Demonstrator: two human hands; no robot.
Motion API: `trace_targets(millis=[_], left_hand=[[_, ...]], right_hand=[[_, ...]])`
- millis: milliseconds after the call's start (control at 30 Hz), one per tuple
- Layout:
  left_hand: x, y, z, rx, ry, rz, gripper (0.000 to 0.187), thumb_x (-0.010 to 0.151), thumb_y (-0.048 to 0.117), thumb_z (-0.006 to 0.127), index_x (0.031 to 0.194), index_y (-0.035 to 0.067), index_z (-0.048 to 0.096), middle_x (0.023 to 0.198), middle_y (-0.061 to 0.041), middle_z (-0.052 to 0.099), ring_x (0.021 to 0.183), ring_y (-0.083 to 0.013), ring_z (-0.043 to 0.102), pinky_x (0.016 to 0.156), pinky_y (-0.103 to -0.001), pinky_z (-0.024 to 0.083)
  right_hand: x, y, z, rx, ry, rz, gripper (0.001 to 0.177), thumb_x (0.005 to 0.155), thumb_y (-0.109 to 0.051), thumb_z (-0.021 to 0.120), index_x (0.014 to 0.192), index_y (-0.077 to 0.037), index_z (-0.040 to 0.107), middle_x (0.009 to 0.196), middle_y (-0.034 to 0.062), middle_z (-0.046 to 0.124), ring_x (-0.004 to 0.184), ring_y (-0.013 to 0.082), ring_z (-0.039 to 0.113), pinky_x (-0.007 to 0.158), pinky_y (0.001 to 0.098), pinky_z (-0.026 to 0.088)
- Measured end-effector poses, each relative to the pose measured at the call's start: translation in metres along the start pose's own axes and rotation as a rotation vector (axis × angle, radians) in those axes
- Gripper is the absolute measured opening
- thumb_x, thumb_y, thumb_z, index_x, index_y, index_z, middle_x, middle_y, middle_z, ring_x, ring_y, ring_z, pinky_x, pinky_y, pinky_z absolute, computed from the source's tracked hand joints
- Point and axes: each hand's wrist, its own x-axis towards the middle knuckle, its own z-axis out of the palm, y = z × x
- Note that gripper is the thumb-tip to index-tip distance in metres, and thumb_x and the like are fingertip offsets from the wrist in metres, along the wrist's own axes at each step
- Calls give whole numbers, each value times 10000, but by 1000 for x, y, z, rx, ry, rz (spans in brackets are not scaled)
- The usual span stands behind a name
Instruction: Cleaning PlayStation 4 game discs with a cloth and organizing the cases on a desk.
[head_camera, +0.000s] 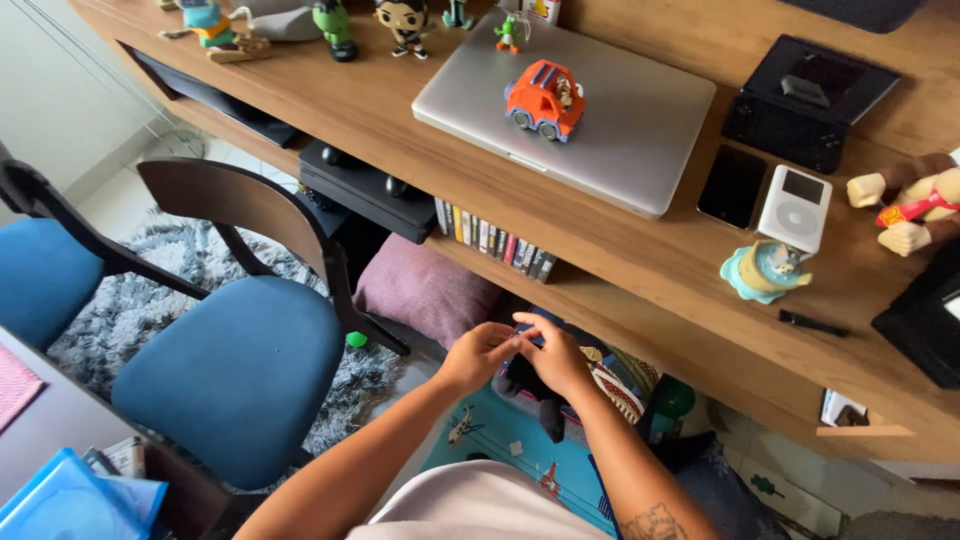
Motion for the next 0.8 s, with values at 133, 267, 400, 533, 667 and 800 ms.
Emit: trace_targets(millis=[133,267,400,533,667,800], left_hand=[[-34,4,-12,8,-51,-6,596,754,472,716,1227,137,579,1144,-180,638,1081,-344,595,901,-432,502],[-48,-36,-35,-90,164,82,441,692,327,806,1069,133,685,831,-88,687,823,-208,640,725,-339,524],[-88,-55,-71,-410,393,105,281,683,170,830,930,91,722,689,-25,675,645,-80,610,602,-209,519],[-145,-81,-113,-451,638,55,299,659,173,853,922,102,730,691,-30,681,634,-83,627,592,-215,529],[-206,-115,-144,-603,894,45,197,704,168,821,852,85,721,708,-33,678,642,-92,631,586,-220,553],[-270,-159,-177,-239,1253,-15,151,728,265,807,808,168,725,761,-27,677,768,-170,680,688,-288,561]], right_hand=[[-20,-28,14,83,68,-104,310,862,-394,590,1146,-283,646,978,-36,710,927,252,629,809,396,529],[-39,-52,33,264,78,-317,245,867,-286,619,1100,-243,682,888,-13,726,863,179,661,776,337,527],[-40,-67,65,316,-165,-416,542,779,-370,722,1258,-164,575,1102,70,656,1049,204,574,941,403,446],[-52,-108,109,260,-372,-431,621,729,-314,783,1289,-172,556,1174,81,625,1101,216,568,979,403,435],[-71,-157,141,-18,-469,-485,456,648,-283,840,1068,-180,696,991,40,718,1018,224,640,916,365,476],[-75,-180,170,-61,-417,-624,411,699,-278,810,1033,-70,693,965,132,710,999,302,644,902,388,480]])
